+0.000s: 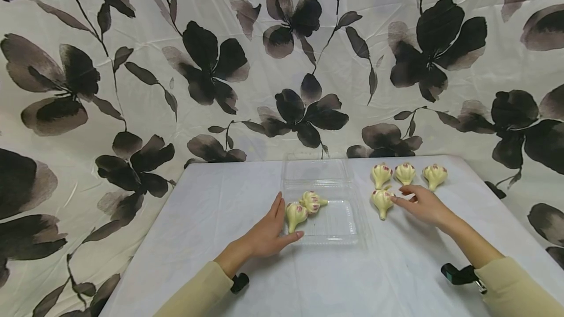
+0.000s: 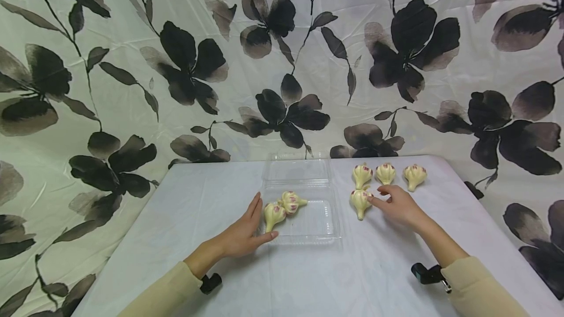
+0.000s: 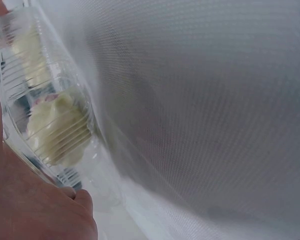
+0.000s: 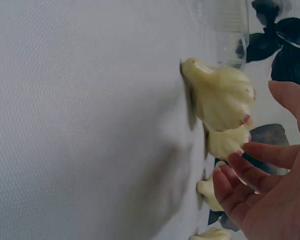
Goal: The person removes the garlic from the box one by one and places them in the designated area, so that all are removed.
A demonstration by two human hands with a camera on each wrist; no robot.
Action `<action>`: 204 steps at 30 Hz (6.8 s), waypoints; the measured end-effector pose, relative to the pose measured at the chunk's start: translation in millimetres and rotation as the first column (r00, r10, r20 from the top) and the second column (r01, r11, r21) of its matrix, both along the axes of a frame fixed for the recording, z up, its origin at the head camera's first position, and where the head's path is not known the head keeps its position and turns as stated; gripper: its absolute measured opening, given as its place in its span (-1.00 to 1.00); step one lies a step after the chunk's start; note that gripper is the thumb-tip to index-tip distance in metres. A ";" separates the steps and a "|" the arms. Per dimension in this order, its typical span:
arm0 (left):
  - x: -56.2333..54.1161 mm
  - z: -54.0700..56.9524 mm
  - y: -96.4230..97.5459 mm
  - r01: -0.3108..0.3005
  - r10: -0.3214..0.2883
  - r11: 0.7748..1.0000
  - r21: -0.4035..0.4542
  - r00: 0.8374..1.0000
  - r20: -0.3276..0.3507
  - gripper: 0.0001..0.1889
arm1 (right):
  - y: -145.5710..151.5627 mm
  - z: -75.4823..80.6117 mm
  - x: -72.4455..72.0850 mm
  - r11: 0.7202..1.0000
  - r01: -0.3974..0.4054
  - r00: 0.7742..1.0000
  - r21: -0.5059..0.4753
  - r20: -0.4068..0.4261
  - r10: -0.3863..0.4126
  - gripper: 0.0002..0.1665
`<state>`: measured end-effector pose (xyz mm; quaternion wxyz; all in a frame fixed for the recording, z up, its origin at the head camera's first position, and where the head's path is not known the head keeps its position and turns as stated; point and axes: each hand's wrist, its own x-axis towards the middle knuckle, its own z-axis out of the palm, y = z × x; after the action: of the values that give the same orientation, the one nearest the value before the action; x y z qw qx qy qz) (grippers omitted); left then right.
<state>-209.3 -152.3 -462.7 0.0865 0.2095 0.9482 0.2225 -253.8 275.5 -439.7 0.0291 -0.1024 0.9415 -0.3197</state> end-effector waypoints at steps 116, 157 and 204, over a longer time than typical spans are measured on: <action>0.4 2.2 0.3 -0.011 0.011 1.000 0.029 1.000 0.011 0.20 | -138.6 5.4 -21.1 0.921 -0.363 0.930 -0.144 -0.123 0.347 -0.51; 1.2 2.2 1.0 -0.005 0.005 0.999 0.034 1.000 -0.001 0.20 | -1.2 47.5 9.8 0.959 0.008 1.000 -0.282 -0.017 -0.014 -0.21; 2.8 3.9 1.3 -0.011 0.012 1.000 0.027 1.000 -0.008 0.19 | 46.4 -24.3 -9.8 0.955 0.223 0.962 -0.197 0.200 -0.183 -0.07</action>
<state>-206.5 -150.9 -458.8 0.0787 0.2060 0.9467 0.2348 -263.5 321.9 -464.0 0.0693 0.0219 0.8997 -0.4303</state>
